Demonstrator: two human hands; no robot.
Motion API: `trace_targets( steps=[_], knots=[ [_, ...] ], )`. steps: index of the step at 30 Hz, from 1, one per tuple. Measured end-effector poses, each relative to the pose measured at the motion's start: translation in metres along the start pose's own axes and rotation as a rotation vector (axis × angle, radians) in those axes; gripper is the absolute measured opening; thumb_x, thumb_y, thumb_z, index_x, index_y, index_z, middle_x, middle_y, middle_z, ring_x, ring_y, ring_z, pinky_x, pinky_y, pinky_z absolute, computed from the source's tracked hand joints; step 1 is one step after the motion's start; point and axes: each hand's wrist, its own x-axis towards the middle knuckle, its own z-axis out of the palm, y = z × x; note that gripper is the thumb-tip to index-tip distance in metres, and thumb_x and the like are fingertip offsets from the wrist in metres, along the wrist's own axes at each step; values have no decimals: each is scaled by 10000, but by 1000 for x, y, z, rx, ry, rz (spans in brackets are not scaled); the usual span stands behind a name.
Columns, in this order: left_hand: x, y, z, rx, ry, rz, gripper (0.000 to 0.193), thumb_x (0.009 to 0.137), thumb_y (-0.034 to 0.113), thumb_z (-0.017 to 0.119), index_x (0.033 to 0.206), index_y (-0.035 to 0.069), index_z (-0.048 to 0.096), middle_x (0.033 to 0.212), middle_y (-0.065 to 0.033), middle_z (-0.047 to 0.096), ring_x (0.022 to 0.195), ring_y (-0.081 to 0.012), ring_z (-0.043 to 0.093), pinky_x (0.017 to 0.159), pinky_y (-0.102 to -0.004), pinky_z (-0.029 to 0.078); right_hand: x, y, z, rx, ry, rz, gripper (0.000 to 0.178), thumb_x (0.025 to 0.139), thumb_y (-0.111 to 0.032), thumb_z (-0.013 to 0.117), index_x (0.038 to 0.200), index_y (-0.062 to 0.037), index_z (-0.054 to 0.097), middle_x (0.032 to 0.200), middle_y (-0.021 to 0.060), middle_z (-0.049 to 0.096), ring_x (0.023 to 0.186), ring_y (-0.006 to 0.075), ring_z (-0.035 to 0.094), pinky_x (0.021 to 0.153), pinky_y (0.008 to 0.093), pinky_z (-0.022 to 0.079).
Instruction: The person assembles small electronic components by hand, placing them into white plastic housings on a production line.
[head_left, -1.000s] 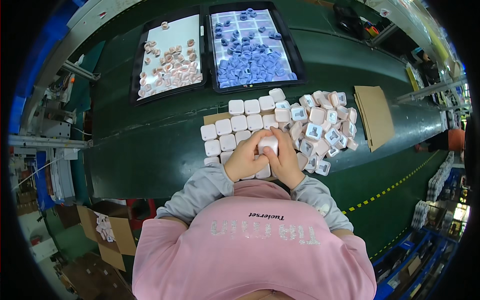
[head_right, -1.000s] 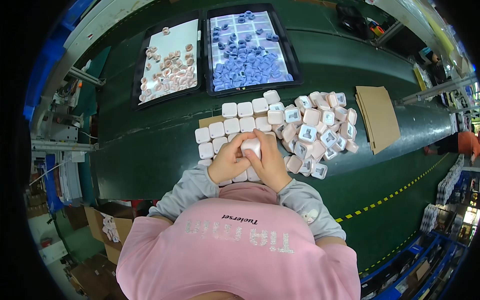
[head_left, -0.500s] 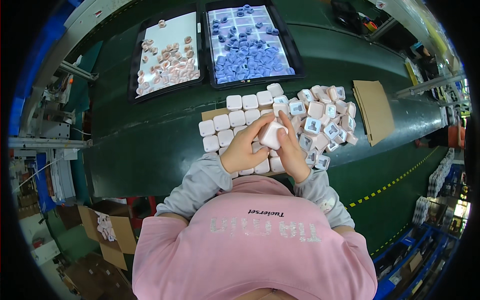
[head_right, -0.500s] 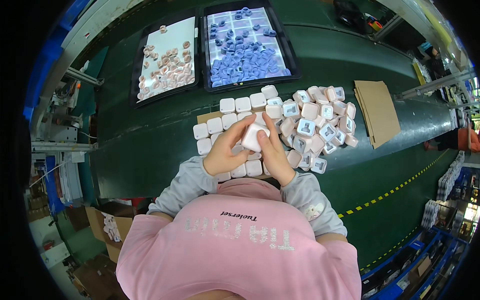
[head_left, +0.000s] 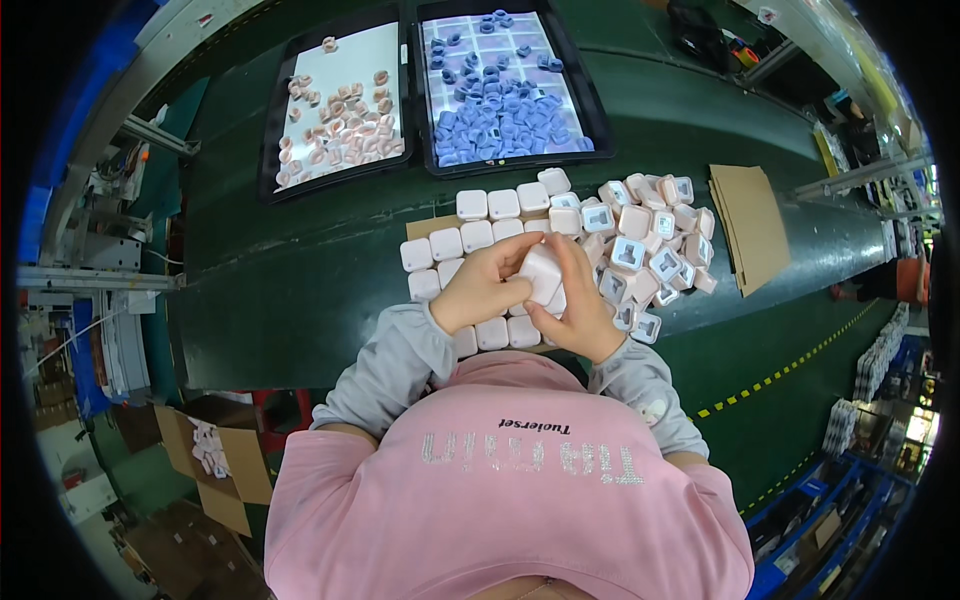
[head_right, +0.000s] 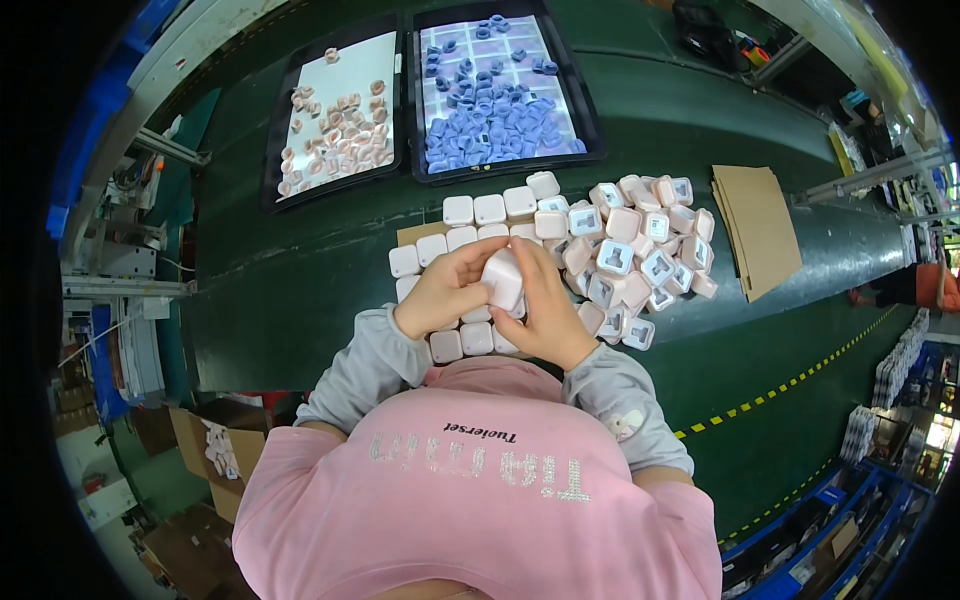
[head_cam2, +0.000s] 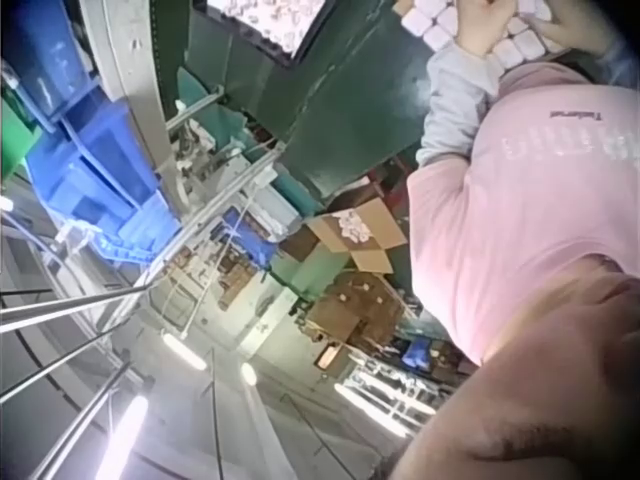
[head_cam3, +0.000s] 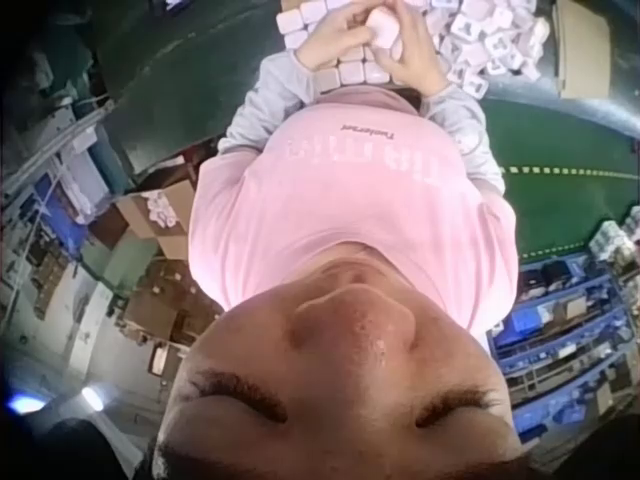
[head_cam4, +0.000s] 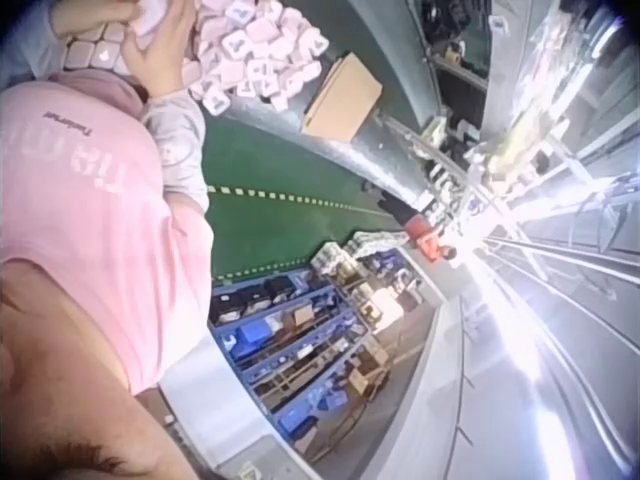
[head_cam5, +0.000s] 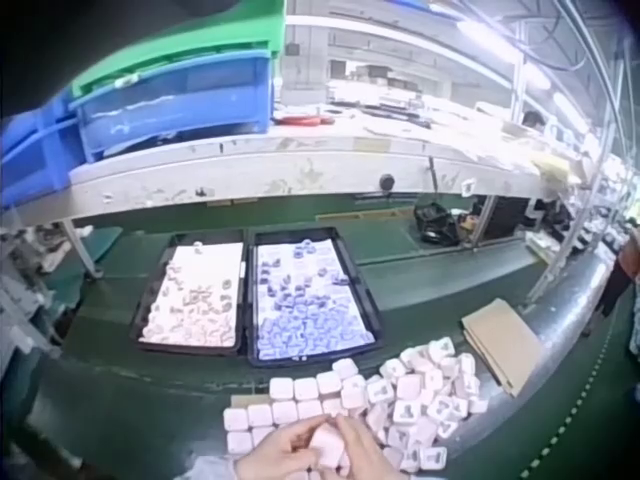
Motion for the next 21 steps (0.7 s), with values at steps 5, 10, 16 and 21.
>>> trace_targets(
  steps=[5, 10, 16, 21],
  knots=[
    [0, 0, -2, 259, -13, 10, 615, 764, -79, 463, 1362, 12, 352, 1214, -95, 526, 1031, -149, 568, 839, -277, 487, -6, -2, 10, -43, 29, 118, 759, 753, -99, 654, 1379, 25, 244, 1303, 248, 342, 1155, 407, 415, 999, 405, 345],
    [-3, -4, -13, 341, -171, -4, 625, 776, -58, 467, 1376, 14, 304, 1140, -89, 537, 956, -131, 576, 787, -270, 502, -5, -3, -3, 76, -164, 149, 765, 754, -86, 638, 1398, -11, 232, 1321, 236, 326, 1224, 395, 361, 1016, 389, 333],
    [-4, -5, -4, 366, -140, -35, 583, 781, -15, 478, 1347, 17, 339, 1099, -113, 570, 924, -133, 590, 779, -273, 498, 2, -7, -16, 54, -220, 114, 705, 759, -91, 640, 1363, -2, 288, 1263, 245, 370, 1156, 398, 409, 974, 400, 367],
    [-4, -10, 8, 606, 78, 83, 491, 743, 41, 512, 1228, 17, 440, 923, -197, 613, 789, -285, 635, 695, -328, 502, -1, -11, -11, -25, -227, 117, 670, 779, -99, 633, 1354, -3, 304, 1267, 235, 374, 1174, 399, 400, 990, 397, 352]
  ],
)
